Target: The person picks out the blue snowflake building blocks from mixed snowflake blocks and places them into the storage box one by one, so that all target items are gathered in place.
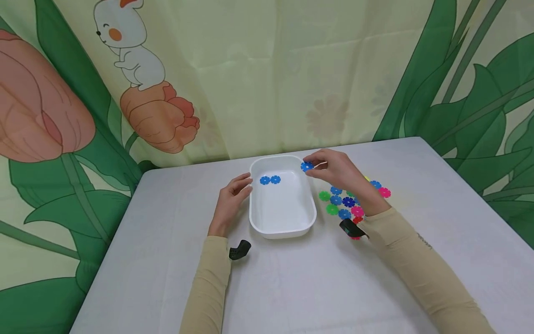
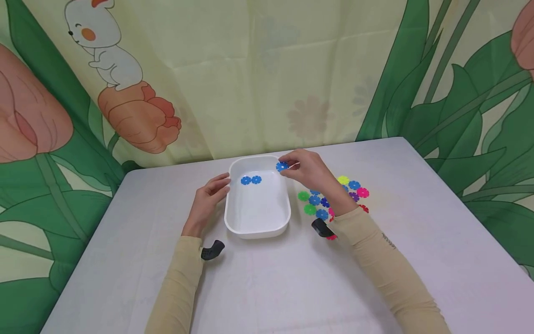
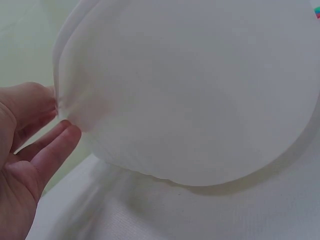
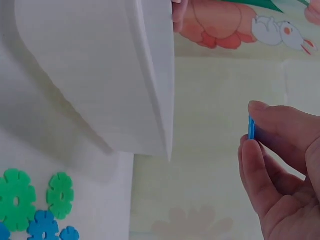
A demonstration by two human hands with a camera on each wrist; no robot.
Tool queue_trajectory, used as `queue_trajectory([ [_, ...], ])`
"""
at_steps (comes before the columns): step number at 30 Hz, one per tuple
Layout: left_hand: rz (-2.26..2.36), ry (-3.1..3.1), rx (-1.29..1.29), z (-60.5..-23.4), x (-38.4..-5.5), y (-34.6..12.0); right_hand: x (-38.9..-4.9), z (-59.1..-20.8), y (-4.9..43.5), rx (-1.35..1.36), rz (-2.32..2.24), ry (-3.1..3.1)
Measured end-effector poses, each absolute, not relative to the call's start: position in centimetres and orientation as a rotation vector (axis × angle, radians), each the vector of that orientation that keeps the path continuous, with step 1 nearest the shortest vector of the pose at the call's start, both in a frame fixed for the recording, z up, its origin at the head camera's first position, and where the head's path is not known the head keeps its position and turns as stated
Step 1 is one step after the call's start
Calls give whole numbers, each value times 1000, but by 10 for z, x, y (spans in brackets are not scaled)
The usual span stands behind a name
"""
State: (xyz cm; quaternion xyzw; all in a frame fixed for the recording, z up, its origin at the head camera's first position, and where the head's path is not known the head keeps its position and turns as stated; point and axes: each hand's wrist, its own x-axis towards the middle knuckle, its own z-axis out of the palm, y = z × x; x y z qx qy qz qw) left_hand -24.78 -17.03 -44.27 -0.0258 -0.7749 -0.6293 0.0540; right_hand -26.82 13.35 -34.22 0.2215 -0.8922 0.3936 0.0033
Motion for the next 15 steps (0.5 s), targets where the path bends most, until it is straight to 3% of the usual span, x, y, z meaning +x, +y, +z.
queue_trajectory([
  [15, -1911, -2363, -57, -443, -248, -169, -308, -340, 98, 672, 1259, -2864],
])
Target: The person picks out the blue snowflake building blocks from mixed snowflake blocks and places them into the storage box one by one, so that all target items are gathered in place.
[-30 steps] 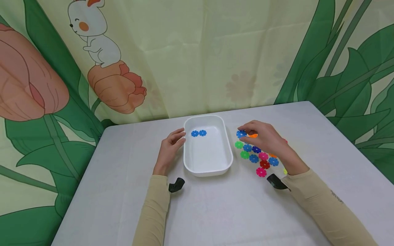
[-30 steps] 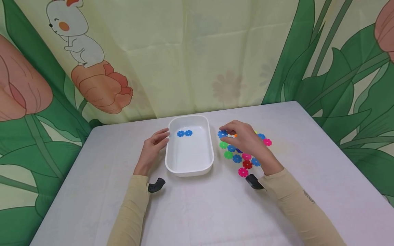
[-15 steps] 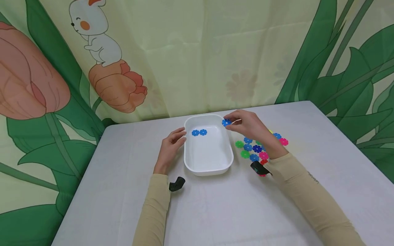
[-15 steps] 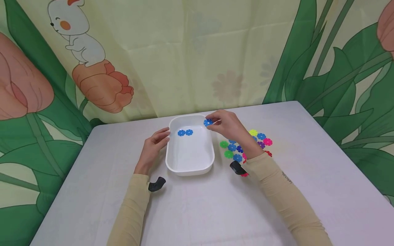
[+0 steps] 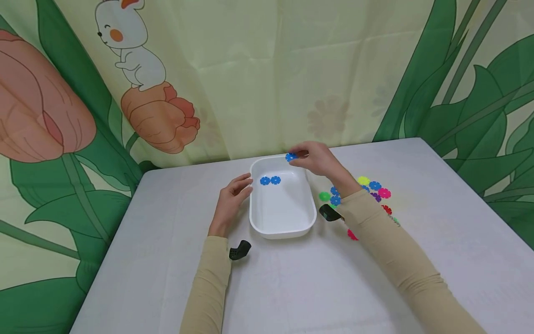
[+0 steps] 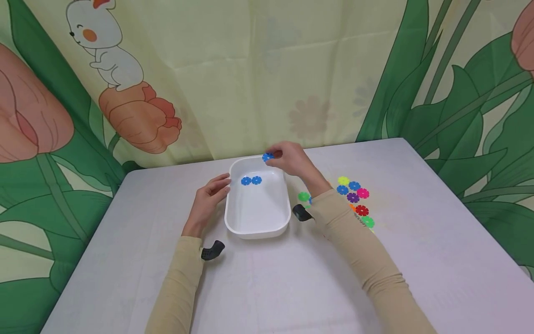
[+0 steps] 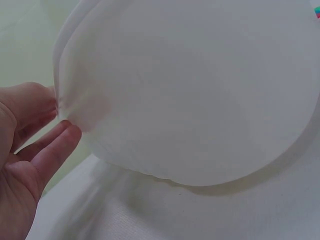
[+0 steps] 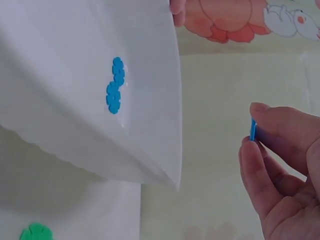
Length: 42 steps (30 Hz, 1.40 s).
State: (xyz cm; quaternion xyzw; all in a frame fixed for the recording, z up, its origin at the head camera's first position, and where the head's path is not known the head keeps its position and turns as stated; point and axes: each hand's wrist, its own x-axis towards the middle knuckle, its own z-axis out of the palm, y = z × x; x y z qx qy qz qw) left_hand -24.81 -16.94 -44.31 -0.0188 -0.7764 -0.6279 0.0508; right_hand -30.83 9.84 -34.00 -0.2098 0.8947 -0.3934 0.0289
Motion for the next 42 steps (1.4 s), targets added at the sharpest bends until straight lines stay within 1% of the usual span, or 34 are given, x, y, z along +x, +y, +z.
queue_trajectory([
  [7, -1910, -2369, -81, -445, -248, -169, -327, -350, 80, -634, -1132, 2780],
  [14, -1905, -2374, -67, -445, -247, -169, -334, -354, 67, -618, -1097, 2757],
  [21, -1902, -2367, -83, -445, -248, -170, -345, -366, 58, -567, -1039, 2709],
  [32, -1887, -2370, -70, -444, -249, -171, -349, -374, 48, -654, -787, 2787],
  [42, -1893, -2368, -69, -444, -250, -170, -345, -381, 41, -586, -623, 2828],
])
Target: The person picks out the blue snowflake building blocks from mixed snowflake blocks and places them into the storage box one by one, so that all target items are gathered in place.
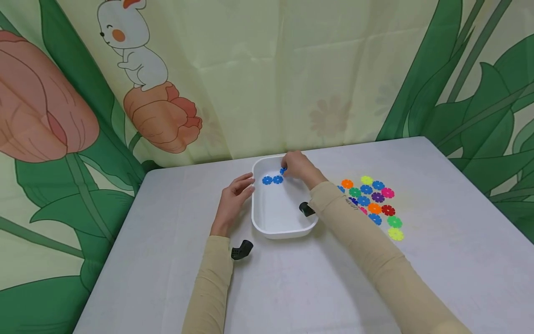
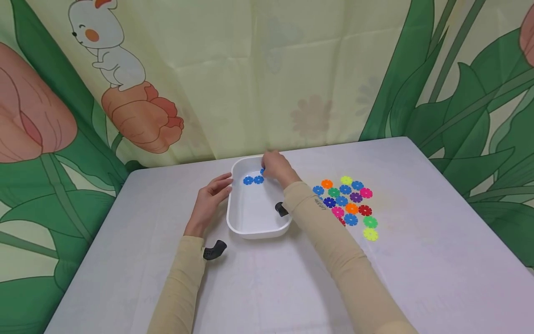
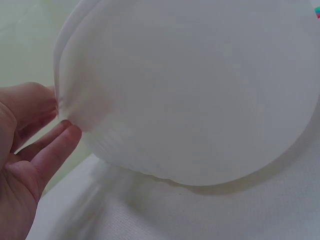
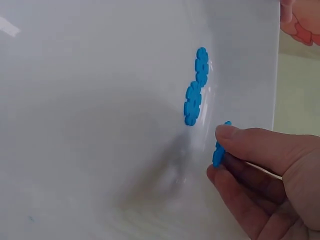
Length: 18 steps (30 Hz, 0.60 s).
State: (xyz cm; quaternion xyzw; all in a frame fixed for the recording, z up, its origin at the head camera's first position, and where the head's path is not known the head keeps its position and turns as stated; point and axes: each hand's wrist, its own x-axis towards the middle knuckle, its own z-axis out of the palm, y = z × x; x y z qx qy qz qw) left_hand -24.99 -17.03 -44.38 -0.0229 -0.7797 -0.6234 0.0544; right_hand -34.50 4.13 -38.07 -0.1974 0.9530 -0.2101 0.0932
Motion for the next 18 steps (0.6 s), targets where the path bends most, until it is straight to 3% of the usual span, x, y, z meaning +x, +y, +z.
queue_trajectory([
  [18, -1897, -2368, -89, -443, -250, -171, -339, -388, 32, -595, -255, 2897],
])
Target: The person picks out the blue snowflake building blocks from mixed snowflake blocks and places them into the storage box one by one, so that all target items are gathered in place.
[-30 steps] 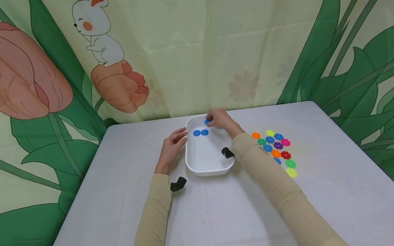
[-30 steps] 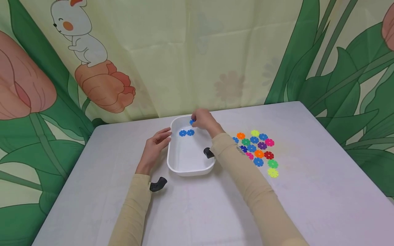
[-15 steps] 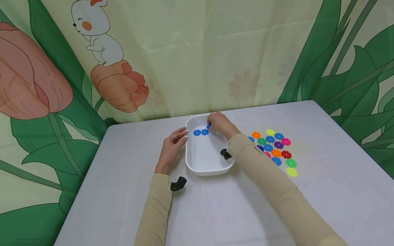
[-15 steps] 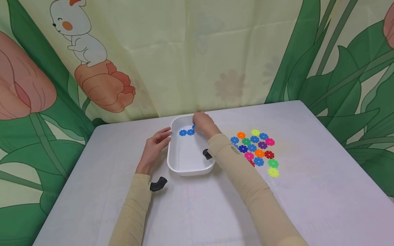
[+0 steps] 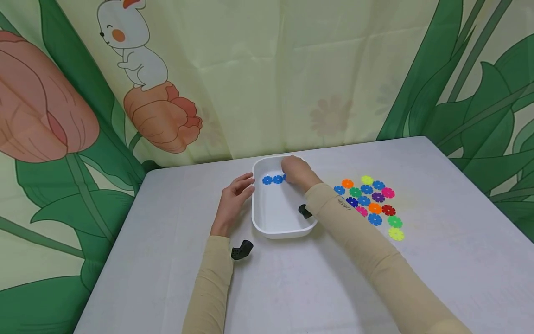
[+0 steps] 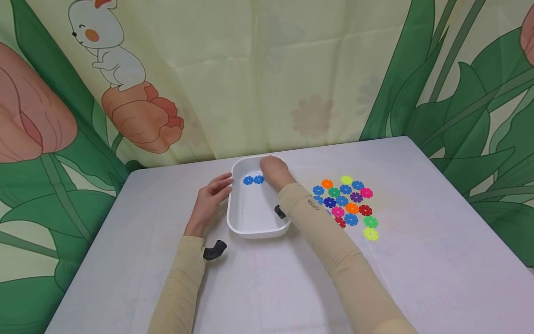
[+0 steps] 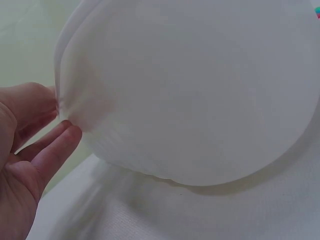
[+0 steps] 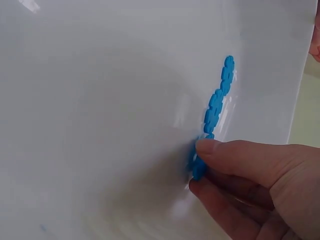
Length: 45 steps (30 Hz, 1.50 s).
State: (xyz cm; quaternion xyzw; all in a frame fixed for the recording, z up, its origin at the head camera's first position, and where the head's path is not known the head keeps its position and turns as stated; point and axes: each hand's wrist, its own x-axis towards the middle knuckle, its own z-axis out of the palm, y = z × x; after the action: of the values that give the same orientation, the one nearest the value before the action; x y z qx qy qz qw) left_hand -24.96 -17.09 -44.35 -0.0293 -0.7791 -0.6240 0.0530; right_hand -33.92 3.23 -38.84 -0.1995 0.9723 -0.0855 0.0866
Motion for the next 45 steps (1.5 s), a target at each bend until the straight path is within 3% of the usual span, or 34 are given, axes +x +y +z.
queue_trajectory([
  [45, -1898, -2373, -60, -439, -247, -170, -339, -389, 29, -691, -43, 2944],
])
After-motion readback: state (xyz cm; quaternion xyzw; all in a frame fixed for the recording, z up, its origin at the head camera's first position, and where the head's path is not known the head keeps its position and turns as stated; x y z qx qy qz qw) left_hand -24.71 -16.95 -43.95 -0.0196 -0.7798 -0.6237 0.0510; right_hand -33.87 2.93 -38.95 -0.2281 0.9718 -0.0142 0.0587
